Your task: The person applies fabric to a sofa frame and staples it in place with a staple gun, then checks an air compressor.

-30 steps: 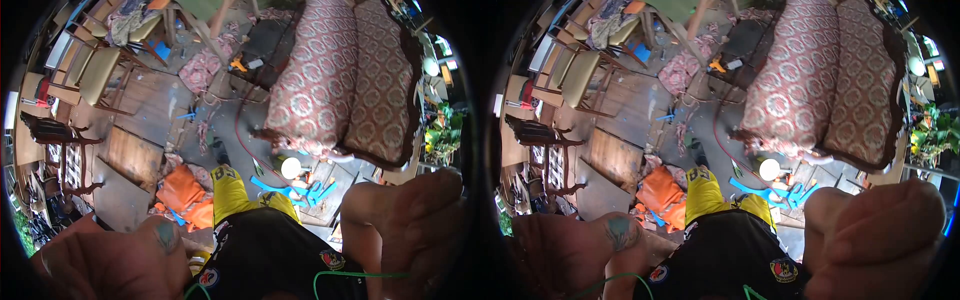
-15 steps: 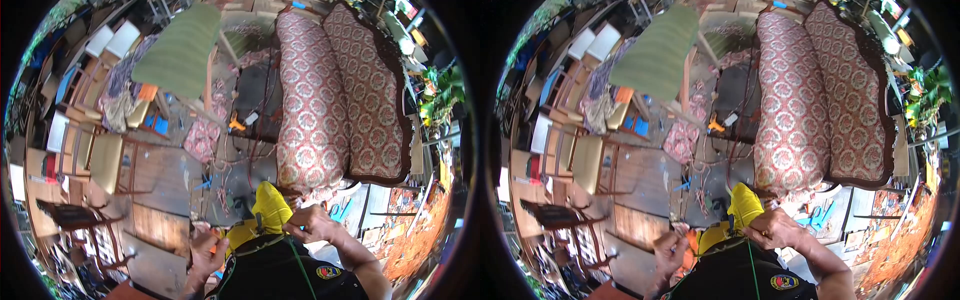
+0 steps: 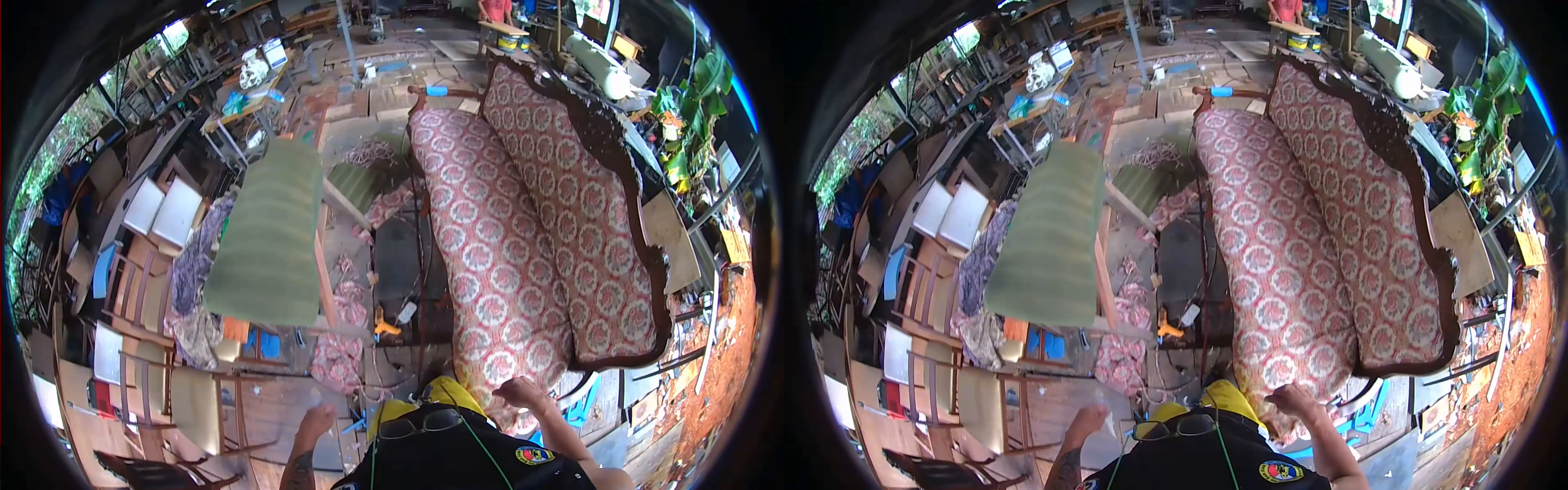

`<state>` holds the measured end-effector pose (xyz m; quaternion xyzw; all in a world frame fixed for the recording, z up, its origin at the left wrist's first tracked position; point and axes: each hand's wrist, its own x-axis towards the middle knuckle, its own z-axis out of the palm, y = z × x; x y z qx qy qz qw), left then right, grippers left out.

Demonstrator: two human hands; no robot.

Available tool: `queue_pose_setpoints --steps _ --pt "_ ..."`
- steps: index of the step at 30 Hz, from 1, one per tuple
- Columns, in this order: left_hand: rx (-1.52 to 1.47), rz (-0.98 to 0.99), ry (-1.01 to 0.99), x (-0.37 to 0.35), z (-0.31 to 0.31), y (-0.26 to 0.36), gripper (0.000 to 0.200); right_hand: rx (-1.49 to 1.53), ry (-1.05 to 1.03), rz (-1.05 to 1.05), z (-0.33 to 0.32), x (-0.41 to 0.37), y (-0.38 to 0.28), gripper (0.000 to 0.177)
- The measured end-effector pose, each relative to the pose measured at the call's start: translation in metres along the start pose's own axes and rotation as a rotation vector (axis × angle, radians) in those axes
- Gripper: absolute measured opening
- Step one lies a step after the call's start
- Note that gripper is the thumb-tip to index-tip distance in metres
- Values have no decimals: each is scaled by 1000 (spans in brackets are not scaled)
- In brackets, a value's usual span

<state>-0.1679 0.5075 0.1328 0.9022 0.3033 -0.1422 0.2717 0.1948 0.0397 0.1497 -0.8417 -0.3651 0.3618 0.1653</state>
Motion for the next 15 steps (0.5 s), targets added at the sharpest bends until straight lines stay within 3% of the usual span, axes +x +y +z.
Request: queue_pose_setpoints --steps 2,4,5,6,7,8,11,12,15 --pt "289 -218 -463 19 29 -34 38 62 18 28 -20 28 4 30" --pt "187 -242 -359 12 29 -18 41 -16 167 155 -50 51 -8 32" --pt "7 -274 -333 16 32 -7 41 -93 116 182 -71 63 -15 57" --pt "-173 -304 -302 24 32 -1 43 -116 -11 355 -104 70 -44 72" --pt "-95 -130 -324 44 76 -41 37 -96 -3 350 -121 80 -55 76" --pt "-138 -30 -360 48 52 -16 31 -78 3 349 -133 93 -59 81" --pt "-137 2 -425 108 42 -7 29 -7 127 306 -142 142 -53 70" --pt "-132 7 -432 133 38 -6 29 -3 35 357 -145 165 -50 65" --pt "-81 74 -396 237 23 -8 27 44 -73 198 -168 241 -48 55"
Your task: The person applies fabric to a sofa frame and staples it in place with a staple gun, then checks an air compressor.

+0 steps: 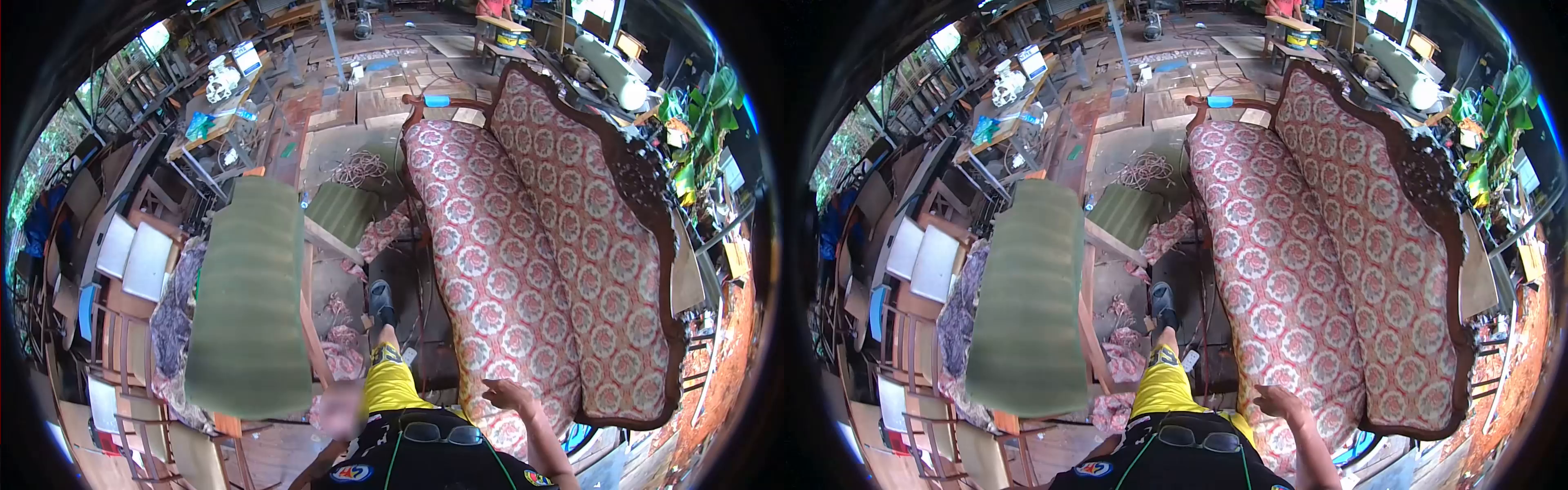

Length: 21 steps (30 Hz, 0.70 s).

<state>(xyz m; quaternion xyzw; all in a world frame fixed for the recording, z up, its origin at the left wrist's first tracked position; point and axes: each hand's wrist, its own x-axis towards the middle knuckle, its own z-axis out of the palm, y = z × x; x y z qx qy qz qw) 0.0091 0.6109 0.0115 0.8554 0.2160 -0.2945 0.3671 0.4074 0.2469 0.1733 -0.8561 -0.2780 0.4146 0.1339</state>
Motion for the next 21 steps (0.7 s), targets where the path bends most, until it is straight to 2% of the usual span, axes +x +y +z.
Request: queue_pose_setpoints --steps 2,3,4,5,6,7,8,9,10,11,13,14,16,17,18,19,21 --pt "29 47 50 73 -47 -8 26 65 0 -34 -46 55 -37 54" --pt "-196 -59 -12 120 -63 -32 26 125 1 -76 -71 86 -57 54" --pt "-415 -178 -49 165 -80 -54 26 161 127 -178 -79 124 -61 50" --pt "-503 -248 -2 195 -118 -50 27 164 147 -178 -99 152 -75 50" --pt "-592 -314 52 225 -159 -44 28 334 253 -130 -122 178 -94 48" --pt "-638 -282 82 247 -212 -25 29 503 347 -77 -139 201 -110 45" --pt "-635 -193 114 276 -267 -3 31 695 392 -30 -129 238 -96 44" --pt "-614 -125 135 287 -343 34 32 698 355 7 -151 264 -104 44" --pt "-563 -68 172 292 -398 71 35 523 257 123 -153 266 -103 45" --pt "-431 -36 234 315 -414 72 35 337 174 219 -164 276 -98 46" --pt "-154 0 369 361 -445 74 35 171 62 348 -162 288 -78 50" --pt "-382 70 357 378 -456 75 33 170 52 353 -157 301 -56 50" --pt "-615 114 319 393 -482 87 32 78 -187 355 -140 330 -22 51" --pt "-931 -35 338 395 -513 114 30 77 -263 465 -151 347 -27 49" --pt "-1241 -192 362 401 -544 139 28 -259 -366 104 -141 375 0 47" --pt "-1240 -210 356 411 -566 155 28 -583 -448 -277 -134 403 27 44" --pt "-1156 -68 426 434 -608 177 23 454 -155 560 -198 431 -33 37"
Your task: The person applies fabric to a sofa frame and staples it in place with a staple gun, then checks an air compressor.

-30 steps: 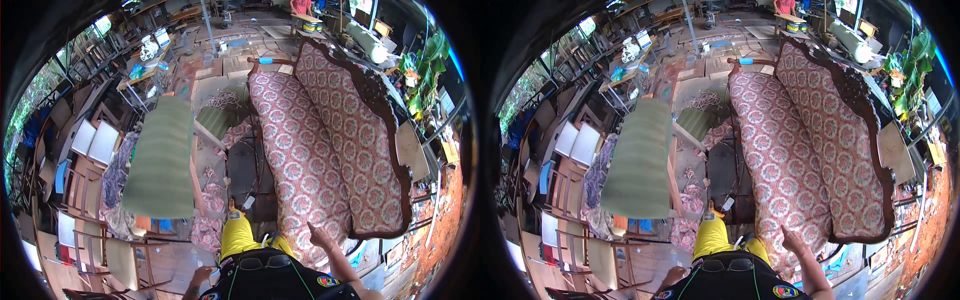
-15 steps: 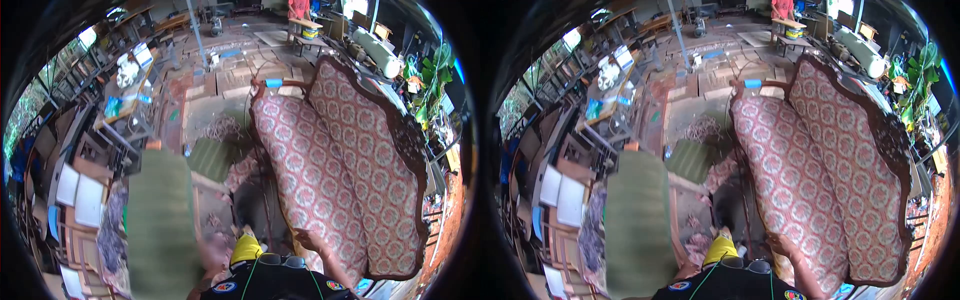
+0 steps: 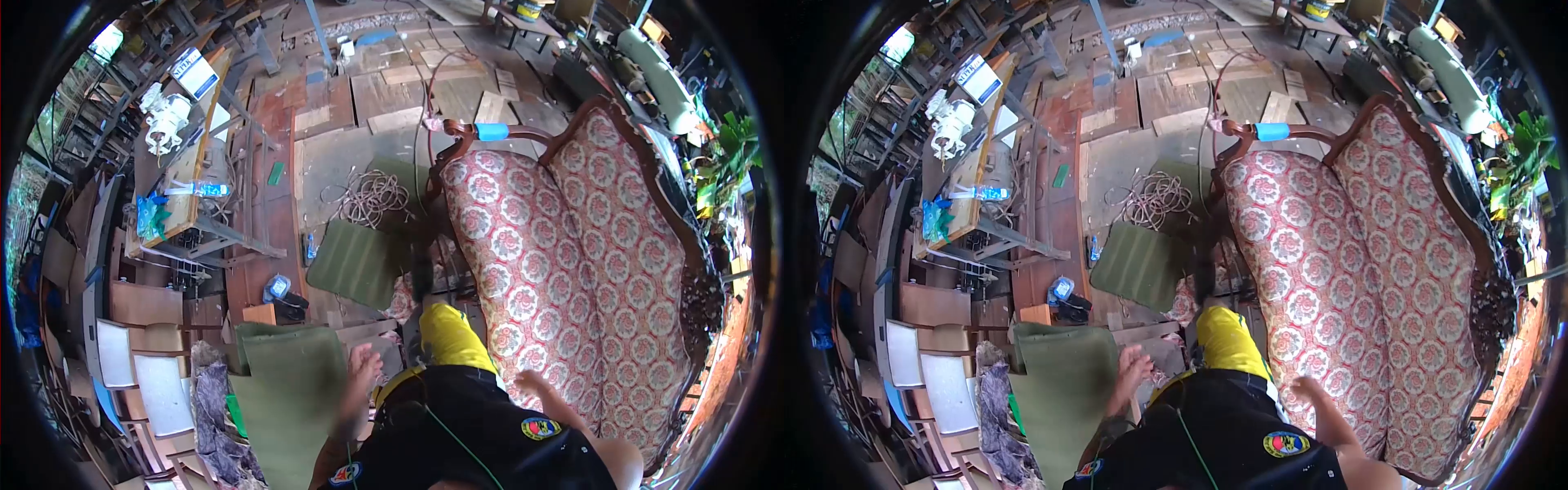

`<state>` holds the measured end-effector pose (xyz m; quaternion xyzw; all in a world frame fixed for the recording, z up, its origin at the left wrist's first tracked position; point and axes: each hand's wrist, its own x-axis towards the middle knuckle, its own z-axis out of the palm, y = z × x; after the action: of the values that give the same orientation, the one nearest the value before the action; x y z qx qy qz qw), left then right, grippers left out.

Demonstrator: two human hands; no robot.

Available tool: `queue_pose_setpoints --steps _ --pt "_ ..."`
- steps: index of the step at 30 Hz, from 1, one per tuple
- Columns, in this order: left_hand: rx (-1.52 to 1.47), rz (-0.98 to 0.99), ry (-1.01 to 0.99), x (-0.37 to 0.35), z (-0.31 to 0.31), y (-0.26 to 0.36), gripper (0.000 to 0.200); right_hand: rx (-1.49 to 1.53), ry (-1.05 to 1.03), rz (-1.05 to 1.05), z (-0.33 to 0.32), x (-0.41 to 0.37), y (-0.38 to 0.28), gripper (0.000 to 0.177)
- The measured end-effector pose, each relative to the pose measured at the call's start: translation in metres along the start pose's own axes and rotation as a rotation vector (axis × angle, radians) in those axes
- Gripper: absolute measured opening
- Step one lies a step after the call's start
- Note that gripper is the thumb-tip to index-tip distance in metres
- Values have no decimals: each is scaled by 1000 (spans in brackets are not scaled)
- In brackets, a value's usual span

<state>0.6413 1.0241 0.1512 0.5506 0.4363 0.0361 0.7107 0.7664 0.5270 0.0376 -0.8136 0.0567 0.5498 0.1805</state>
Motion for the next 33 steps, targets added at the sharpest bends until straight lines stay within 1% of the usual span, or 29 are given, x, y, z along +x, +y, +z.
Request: queue_pose_setpoints --steps 2,4,5,6,7,8,9,10,12,13,14,15,16,17,18,19,20,21,22,24,25,27,29,30,31,32,33 --pt "16 76 -133 52 13 52 22 -421 88 -468 -8 98 10 33" --pt "31 215 -189 118 33 115 24 -593 2 -648 -50 121 -73 29" --pt "85 271 -182 152 42 153 24 -375 82 -453 -64 111 -128 19" --pt "140 334 -176 184 49 189 25 -368 86 -466 -76 109 -177 19" --pt "103 365 -165 226 50 209 26 -367 80 -473 -102 114 -226 17" --pt "64 322 -114 255 52 235 27 -366 73 -477 -133 126 -267 16" --pt "84 309 -45 284 52 254 26 -380 72 -468 -148 157 -293 21" --pt "117 278 19 309 45 262 26 -800 45 -533 -174 160 -335 29" --pt "259 188 89 376 5 222 25 -95 164 -528 -215 156 -407 32" --pt "159 134 39 402 -14 198 24 -30 204 -599 -239 153 -446 34" --pt "55 65 -5 414 -39 171 23 27 233 -661 -260 151 -475 36" --pt "495 113 -197 431 -82 145 18 114 207 -745 -284 148 -504 38" --pt "855 353 -317 437 -104 107 19 142 222 -732 -309 140 -531 38" --pt "1324 702 -318 446 -125 71 21 165 196 -695 -333 139 -555 38" --pt "1621 1054 -223 442 -118 83 24 191 176 -664 -357 144 -577 37" --pt "1347 429 -278 422 -121 98 24 211 199 -629 -380 153 -595 36" --pt "1196 109 -216 417 -108 123 23 211 211 -629 -407 157 -616 36" --pt "1139 -19 -183 418 -99 140 22 256 167 -674 -436 160 -639 37" --pt "1123 -73 -168 428 -90 156 21 299 122 -721 -460 168 -659 38" --pt "1124 -132 -151 456 -73 183 20 430 33 -684 -505 223 -684 40" --pt "1136 -144 -151 476 -66 195 20 682 -67 -820 -529 249 -702 39" --pt "1166 -143 -153 527 -54 228 18 945 -170 -950 -570 291 -743 39" --pt "1195 -87 -137 595 -46 268 17 463 334 -749 -631 282 -838 37" --pt "1216 -45 -127 634 -43 293 17 558 349 -773 -648 299 -862 40" --pt "1252 14 -124 677 -39 323 16 692 357 -736 -659 322 -884 40" --pt "1323 135 -141 728 -36 355 16 818 348 -685 -666 348 -899 40" --pt "1411 257 -176 775 -35 382 15 896 334 -589 -666 364 -912 38"
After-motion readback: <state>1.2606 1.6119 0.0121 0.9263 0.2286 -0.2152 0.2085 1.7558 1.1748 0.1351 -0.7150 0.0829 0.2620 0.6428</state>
